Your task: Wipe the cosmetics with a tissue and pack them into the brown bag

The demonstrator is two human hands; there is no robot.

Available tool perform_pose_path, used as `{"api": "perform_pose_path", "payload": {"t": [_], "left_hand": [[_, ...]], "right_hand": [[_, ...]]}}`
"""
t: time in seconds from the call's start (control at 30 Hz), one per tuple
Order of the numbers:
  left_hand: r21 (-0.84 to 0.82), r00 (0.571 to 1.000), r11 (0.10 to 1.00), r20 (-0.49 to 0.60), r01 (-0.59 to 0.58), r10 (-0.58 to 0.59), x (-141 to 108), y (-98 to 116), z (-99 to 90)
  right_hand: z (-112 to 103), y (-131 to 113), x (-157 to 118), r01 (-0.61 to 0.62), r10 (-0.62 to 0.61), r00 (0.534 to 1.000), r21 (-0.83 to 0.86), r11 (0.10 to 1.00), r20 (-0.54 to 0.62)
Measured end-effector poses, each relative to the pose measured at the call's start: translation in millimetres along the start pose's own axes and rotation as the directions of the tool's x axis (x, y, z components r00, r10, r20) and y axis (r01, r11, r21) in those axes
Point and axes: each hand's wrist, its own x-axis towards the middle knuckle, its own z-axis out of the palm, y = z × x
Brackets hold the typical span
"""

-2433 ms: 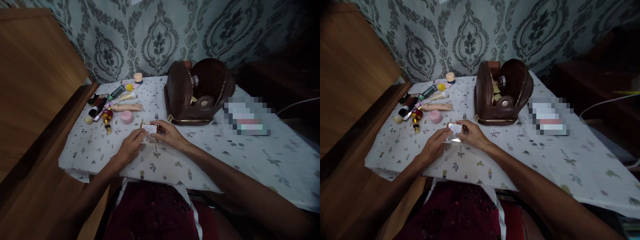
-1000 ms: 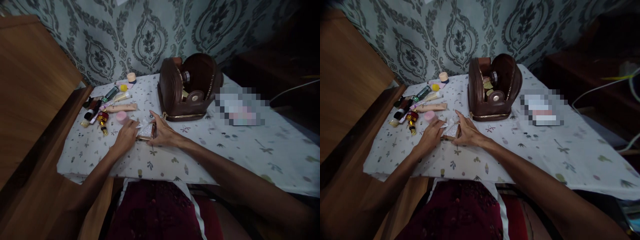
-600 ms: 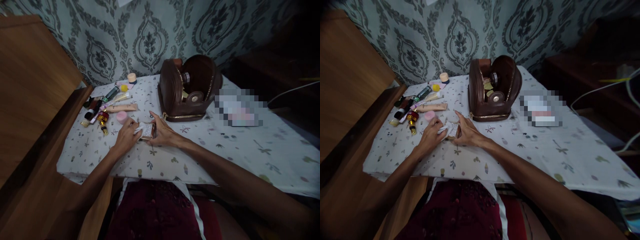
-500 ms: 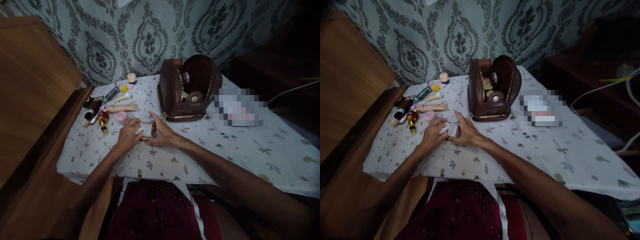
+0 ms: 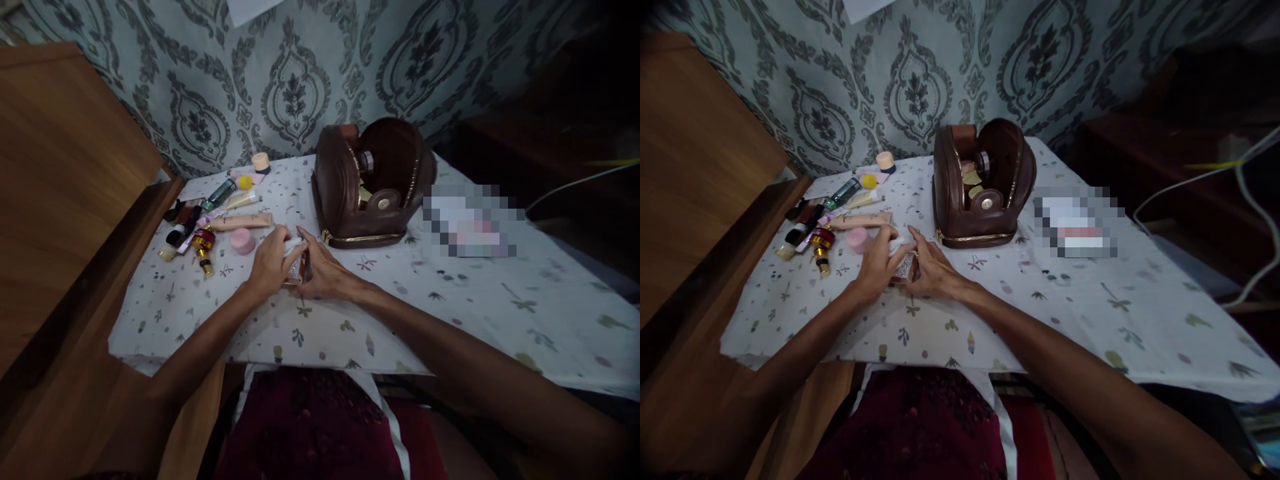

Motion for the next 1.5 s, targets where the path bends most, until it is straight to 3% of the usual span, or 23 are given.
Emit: {"api": "perform_pose_path", "payload": {"t": [0.07, 0.2, 0.33, 0.47, 0.7, 0.97, 1.1, 1.3, 1.5], "left_hand": [[0.053, 0.993, 0.993, 0.064, -0.106, 0.102, -2, 5, 5.6], [0.093, 0.932, 0.949, 0.242, -0.301, 0.271, -19, 8, 3.4], [0.024, 0.889, 0.938, 0.327, -0.346, 0.32, -27, 6, -11.9], [-0.028, 0.872, 0.949, 0.385, -0.315, 0.301, -14, 4, -15.9], [0.187, 0.931, 0.961, 0.339, -0.205, 0.132, 5, -12, -15.7], [0.134, 0.98, 0.99, 0.187, 0.043, -0.068, -36, -25, -36.3], [0.161, 0.987, 0.987, 0.153, 0.013, -0.038, -55, -9, -33.5], [0.183, 0.967, 0.968, 0.218, -0.174, 0.133, -60, 17, -22.0], [0.108, 0.944, 0.964, 0.255, -0.243, 0.21, -44, 11, -24.6]], "right_hand": [[0, 4, -1, 0.03, -0.03, 0.999, 0.023, 0.999, -0.011], [-3, 9, -3, 0.072, -0.073, 0.997, 0.045, 0.996, 0.014], [-4, 9, 0, 0.095, -0.095, 0.995, 0.017, 0.995, 0.012], [-4, 8, 2, 0.073, -0.074, 0.997, 0.022, 0.997, 0.03], [-3, 6, 3, 0.002, -0.005, 0.999, 0.068, 0.998, 0.036], [-3, 3, 2, 0.002, -0.003, 1.0, 0.037, 0.999, 0.015], [-1, 4, 1, 0.032, -0.032, 0.999, 0.04, 0.999, 0.005], [4, 11, 4, 0.119, -0.118, 0.993, 0.02, 0.993, -0.019], [3, 8, 5, 0.099, -0.098, 0.995, 0.021, 0.995, -0.019]]}}
